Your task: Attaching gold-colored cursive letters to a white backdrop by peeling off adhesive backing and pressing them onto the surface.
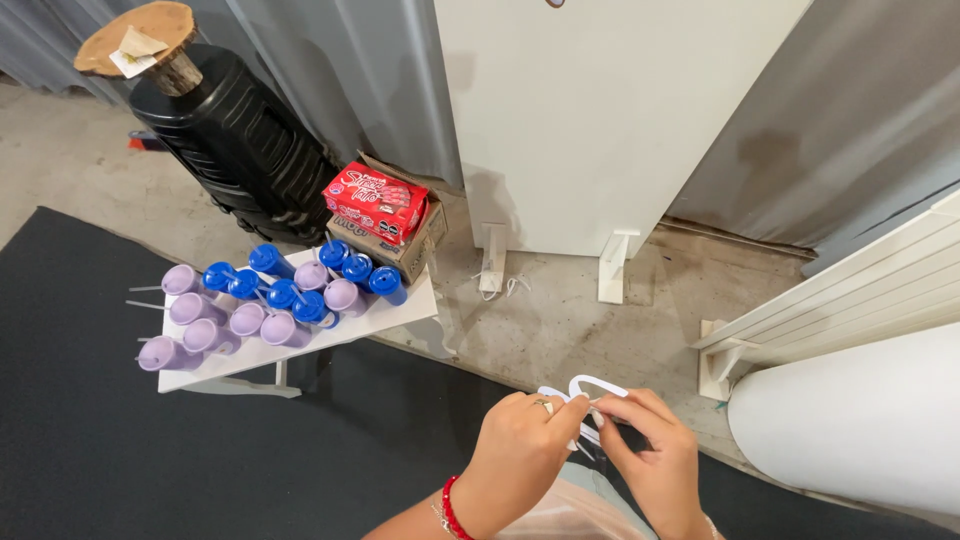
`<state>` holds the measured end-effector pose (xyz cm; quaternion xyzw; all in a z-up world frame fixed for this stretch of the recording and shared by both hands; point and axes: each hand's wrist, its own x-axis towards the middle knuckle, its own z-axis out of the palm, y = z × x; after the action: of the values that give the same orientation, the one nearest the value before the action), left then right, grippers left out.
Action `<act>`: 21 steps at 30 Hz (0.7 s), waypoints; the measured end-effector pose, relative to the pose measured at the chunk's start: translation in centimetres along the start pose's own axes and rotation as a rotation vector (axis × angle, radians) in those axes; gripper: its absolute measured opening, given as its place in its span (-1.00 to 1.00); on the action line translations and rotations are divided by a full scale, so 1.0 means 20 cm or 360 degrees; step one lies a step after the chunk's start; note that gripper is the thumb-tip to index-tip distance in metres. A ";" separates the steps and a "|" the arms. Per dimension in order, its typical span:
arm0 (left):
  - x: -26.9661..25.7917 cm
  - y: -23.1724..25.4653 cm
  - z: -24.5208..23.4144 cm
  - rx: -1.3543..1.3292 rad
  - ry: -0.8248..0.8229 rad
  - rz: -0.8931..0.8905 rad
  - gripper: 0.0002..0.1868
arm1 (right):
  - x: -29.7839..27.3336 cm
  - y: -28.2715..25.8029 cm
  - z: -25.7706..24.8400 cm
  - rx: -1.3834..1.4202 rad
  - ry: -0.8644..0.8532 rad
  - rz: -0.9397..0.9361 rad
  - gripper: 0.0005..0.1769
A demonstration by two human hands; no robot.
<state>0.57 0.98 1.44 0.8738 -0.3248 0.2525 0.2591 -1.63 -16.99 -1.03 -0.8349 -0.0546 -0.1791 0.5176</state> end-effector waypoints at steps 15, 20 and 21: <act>-0.01 -0.11 0.03 -0.0930 0.0118 -0.1042 -0.89 | 0.02 0.01 -0.04 0.0270 -0.0041 0.0417 -0.89; 0.00 -0.25 -0.01 -0.0951 0.0076 -0.1125 -0.80 | 0.05 0.09 -0.05 0.0497 -0.0174 0.0756 -0.90; 0.01 -0.27 -0.02 -0.0949 0.0078 -0.1124 -0.80 | 0.07 0.08 -0.06 0.0498 -0.0175 0.0754 -0.90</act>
<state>4.35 4.71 0.37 0.8120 -0.0595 0.0650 0.5770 -0.15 -18.95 -1.44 -0.7428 0.0870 0.0027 0.6639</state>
